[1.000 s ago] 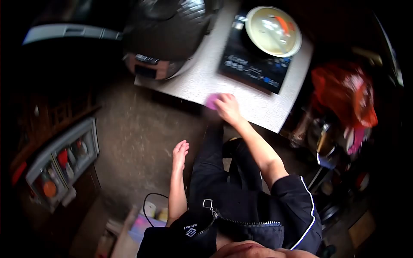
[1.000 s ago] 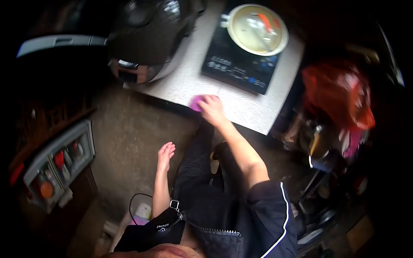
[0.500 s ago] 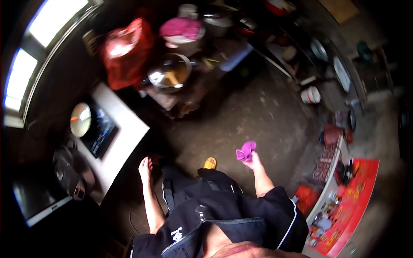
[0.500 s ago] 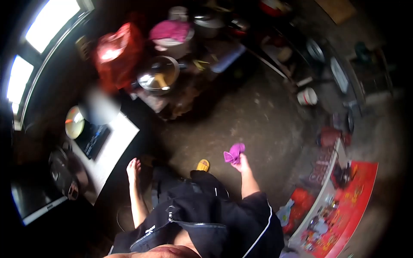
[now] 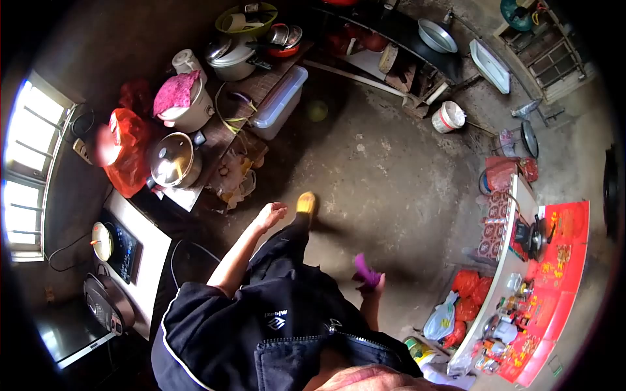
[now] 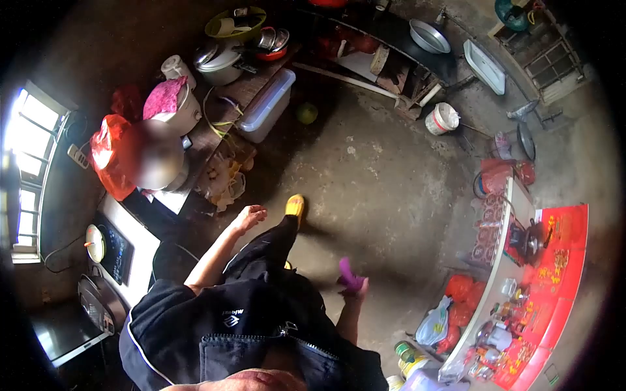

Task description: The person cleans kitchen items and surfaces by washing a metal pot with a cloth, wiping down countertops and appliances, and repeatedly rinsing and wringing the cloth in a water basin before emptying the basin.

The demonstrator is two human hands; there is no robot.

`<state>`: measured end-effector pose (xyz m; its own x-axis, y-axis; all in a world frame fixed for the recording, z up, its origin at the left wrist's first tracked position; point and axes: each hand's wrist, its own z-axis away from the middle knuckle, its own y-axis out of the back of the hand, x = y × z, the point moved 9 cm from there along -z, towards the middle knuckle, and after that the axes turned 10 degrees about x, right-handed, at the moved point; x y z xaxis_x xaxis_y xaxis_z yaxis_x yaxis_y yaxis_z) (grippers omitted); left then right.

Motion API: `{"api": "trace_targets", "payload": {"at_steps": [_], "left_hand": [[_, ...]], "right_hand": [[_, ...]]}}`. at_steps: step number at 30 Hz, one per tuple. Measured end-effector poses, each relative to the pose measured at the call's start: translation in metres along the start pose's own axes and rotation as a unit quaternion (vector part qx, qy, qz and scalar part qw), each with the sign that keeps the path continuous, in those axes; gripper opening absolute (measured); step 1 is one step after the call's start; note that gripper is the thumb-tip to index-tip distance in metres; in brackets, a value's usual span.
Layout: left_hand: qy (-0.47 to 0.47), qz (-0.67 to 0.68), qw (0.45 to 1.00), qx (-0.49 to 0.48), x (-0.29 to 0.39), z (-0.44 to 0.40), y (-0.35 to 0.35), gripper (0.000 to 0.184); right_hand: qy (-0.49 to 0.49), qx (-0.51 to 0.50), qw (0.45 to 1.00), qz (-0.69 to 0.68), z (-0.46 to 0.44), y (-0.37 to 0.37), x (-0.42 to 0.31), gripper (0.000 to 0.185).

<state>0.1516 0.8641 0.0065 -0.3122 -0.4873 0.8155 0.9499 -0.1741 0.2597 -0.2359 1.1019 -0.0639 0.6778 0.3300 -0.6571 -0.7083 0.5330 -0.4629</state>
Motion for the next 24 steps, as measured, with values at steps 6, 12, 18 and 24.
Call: {"api": "trace_targets", "payload": {"at_steps": [6,12,18,24], "left_hand": [[-0.025,-0.047,0.999,-0.001,0.037,-0.153,-0.044,0.033],[-0.038,-0.032,0.999,0.012,0.164,-0.285,-0.087,0.030],[-0.070,-0.092,0.988,-0.098,0.259,-0.400,-0.201,0.030],[0.026,-0.042,0.990,-0.135,0.361,-0.466,-0.295,0.023]], "right_hand": [[-0.006,0.087,0.984,0.158,-0.043,-0.040,-0.060,0.066],[0.037,0.177,0.974,0.135,-0.119,-0.053,-0.178,0.059],[0.094,0.232,0.966,0.067,-0.205,-0.069,-0.273,0.055],[0.217,0.221,0.849,0.427,-0.360,-0.018,-0.366,0.038]]}}
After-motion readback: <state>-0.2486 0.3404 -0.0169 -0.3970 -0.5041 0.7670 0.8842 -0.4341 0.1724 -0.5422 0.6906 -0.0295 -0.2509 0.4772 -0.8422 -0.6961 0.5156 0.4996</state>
